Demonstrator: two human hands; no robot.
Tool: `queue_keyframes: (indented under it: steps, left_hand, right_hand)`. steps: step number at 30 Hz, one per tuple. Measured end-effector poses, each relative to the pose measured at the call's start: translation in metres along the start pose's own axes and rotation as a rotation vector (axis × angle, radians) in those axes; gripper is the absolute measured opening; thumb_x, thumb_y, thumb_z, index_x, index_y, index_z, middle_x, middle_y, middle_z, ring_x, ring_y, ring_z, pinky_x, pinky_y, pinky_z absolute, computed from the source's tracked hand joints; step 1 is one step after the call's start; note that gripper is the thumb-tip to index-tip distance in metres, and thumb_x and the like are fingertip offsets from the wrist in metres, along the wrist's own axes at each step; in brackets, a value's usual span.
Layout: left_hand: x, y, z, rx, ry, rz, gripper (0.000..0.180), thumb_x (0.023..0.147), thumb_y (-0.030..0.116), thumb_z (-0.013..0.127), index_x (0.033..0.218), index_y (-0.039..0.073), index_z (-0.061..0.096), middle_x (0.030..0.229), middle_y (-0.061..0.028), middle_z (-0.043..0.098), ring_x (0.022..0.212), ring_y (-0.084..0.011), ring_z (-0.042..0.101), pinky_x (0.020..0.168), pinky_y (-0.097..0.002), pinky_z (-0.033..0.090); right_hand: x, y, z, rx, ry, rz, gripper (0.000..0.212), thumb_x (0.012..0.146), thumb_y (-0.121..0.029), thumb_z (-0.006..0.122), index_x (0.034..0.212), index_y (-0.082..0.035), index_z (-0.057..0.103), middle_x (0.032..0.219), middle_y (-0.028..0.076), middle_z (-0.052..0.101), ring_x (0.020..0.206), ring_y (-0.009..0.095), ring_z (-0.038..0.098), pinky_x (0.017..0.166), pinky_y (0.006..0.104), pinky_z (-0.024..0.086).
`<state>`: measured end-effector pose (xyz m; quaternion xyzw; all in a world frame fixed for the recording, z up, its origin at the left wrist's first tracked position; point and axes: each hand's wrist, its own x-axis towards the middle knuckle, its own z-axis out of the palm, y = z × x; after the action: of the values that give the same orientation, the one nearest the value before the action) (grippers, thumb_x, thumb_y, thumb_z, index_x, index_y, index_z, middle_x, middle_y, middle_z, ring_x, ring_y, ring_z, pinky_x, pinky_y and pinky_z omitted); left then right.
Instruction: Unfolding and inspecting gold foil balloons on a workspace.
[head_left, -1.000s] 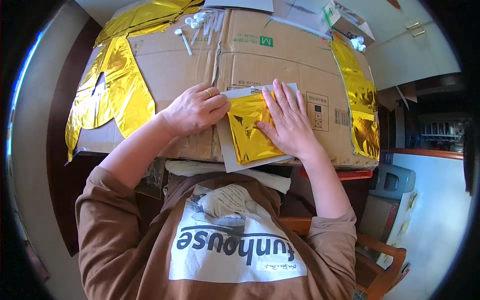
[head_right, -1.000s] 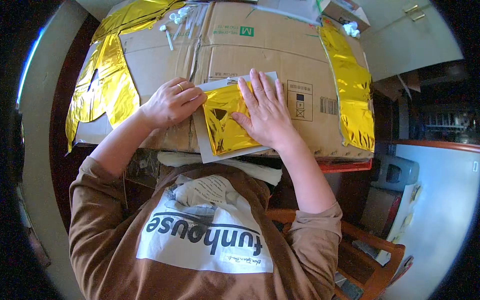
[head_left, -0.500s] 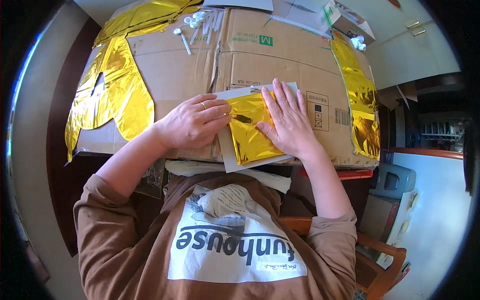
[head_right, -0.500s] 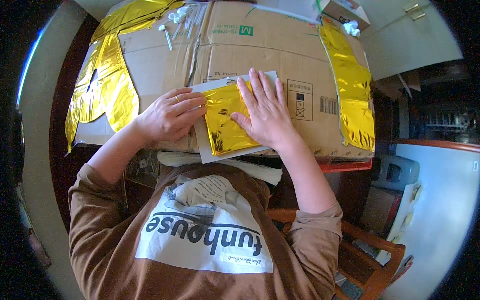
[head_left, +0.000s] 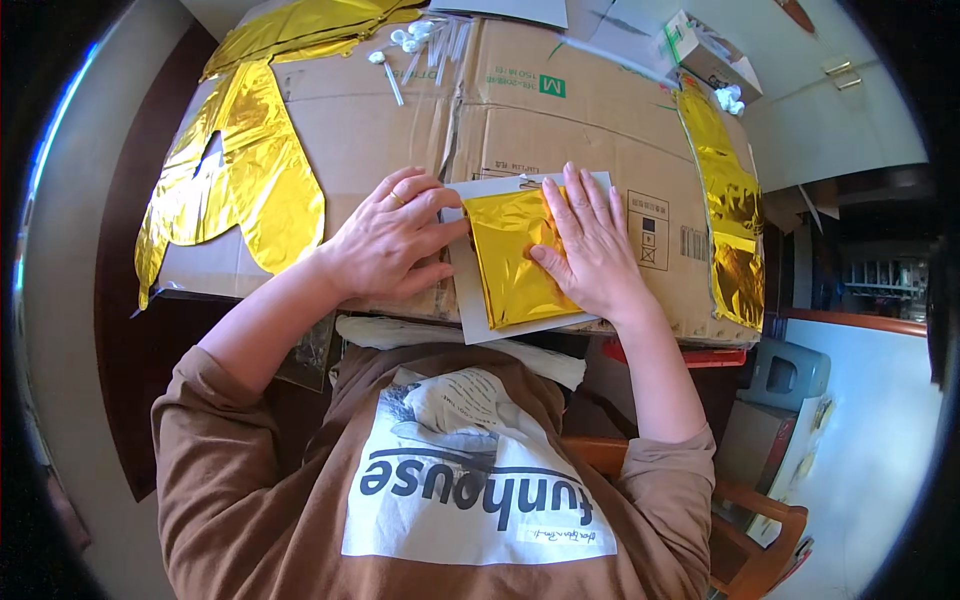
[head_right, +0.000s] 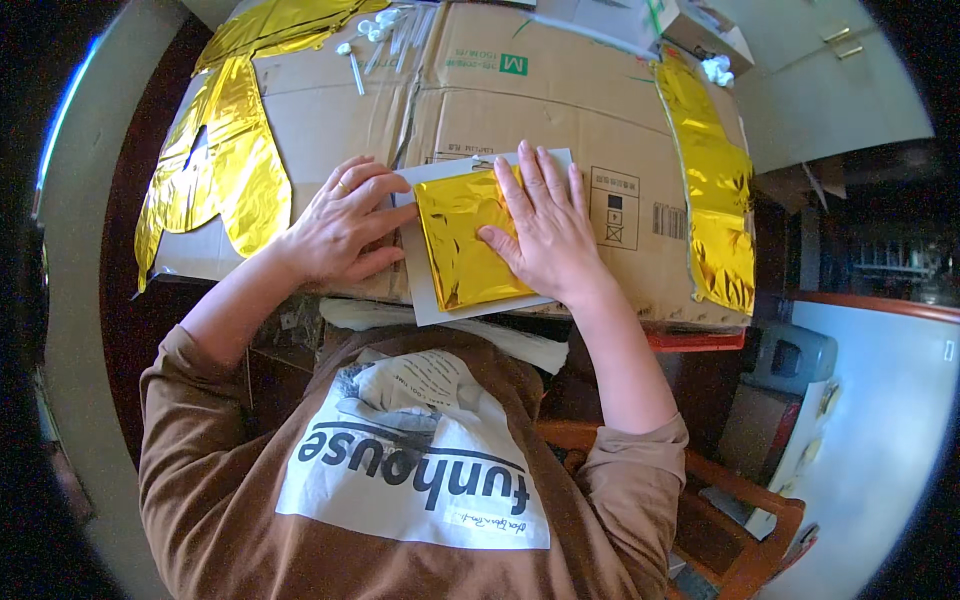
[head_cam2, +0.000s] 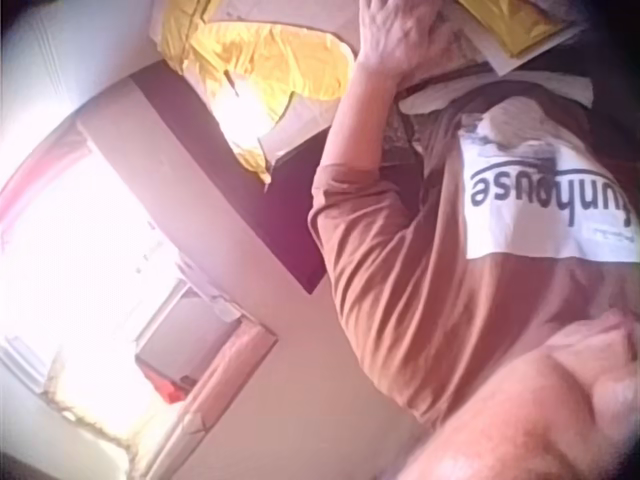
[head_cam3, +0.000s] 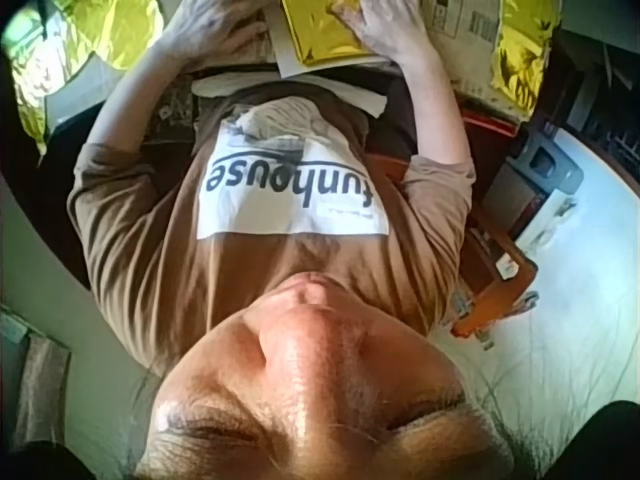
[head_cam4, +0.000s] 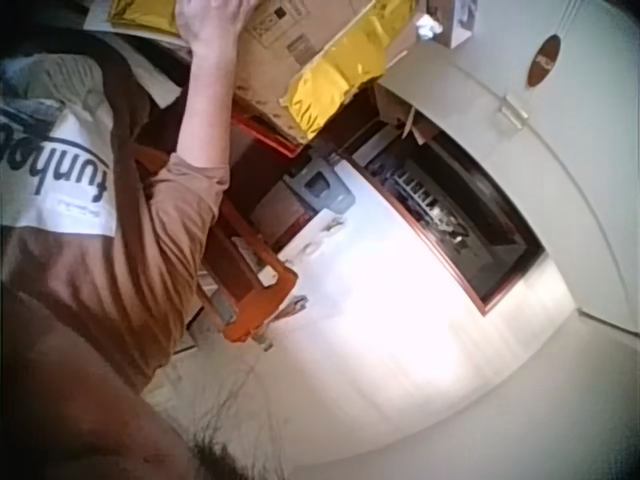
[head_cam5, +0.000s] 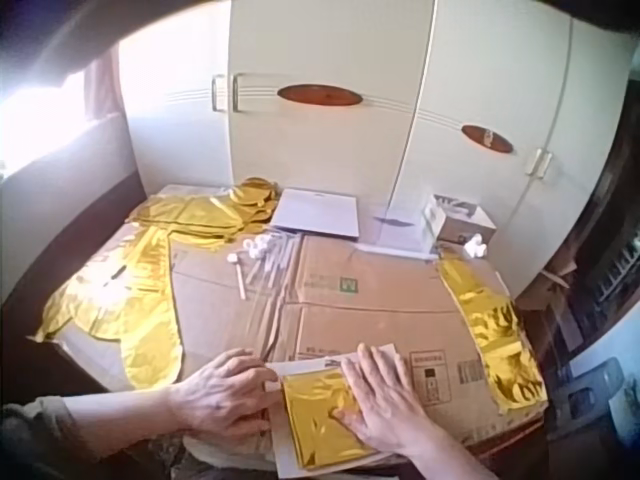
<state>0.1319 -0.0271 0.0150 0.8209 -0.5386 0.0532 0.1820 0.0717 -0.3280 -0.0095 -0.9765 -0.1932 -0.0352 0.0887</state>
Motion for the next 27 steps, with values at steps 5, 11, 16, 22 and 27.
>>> queue_keyframes:
  steps: [5,11,16,22,27]
  left_hand:
    - [0.003,-0.0021,0.0005,0.072,-0.005,0.014,0.051,0.087,0.046,0.065,0.12,0.008,0.067,0.152,-0.0176,0.04,0.144,-0.0393,0.032,0.121,-0.0574,0.021]
    - [0.0062,-0.0009,0.0004,0.079,-0.062,0.017,0.057,0.089,0.053,0.061,0.12,0.006,0.065,0.155,-0.0162,0.036,0.148,-0.0382,0.026,0.123,-0.0557,0.017]
    - [0.0064,-0.0037,0.0008,0.069,-0.168,0.034,0.065,0.09,0.056,0.058,0.126,0.002,0.06,0.151,-0.0174,0.039,0.145,-0.0385,0.03,0.122,-0.0574,0.019]
    - [0.0034,-0.0075,0.0029,0.1,-0.107,0.08,0.067,0.09,0.057,0.057,0.126,0.0,0.059,0.149,-0.0172,0.041,0.142,-0.0376,0.035,0.122,-0.0574,0.021]
    - [0.0035,-0.0042,0.0022,0.137,-0.158,0.12,0.071,0.091,0.058,0.054,0.129,-0.002,0.059,0.15,-0.0154,0.042,0.144,-0.0339,0.035,0.123,-0.0559,0.02]
  right_hand:
    - [0.0005,0.0006,0.0004,0.003,0.005,-0.01,0.08,0.1,-0.061,0.043,0.16,-0.013,0.021,0.166,0.021,0.017,0.153,0.038,0.018,0.122,0.0584,0.008]
    - [0.0001,0.0005,0.0012,-0.016,0.008,-0.015,0.08,0.1,-0.06,0.043,0.16,-0.013,0.022,0.166,0.02,0.018,0.153,0.038,0.018,0.122,0.0573,0.009]
    - [0.0001,0.0005,0.0008,-0.041,0.014,-0.021,0.079,0.1,-0.061,0.041,0.16,-0.012,0.024,0.166,0.019,0.019,0.152,0.038,0.019,0.122,0.055,0.01]
    - [0.0004,0.0011,0.0014,-0.022,0.008,-0.021,0.08,0.1,-0.06,0.044,0.16,-0.013,0.021,0.165,0.02,0.018,0.152,0.037,0.019,0.122,0.0583,0.008]
    - [0.0007,0.0005,0.0012,-0.021,0.005,-0.018,0.08,0.1,-0.06,0.043,0.16,-0.012,0.022,0.165,0.02,0.018,0.153,0.038,0.019,0.122,0.057,0.009]
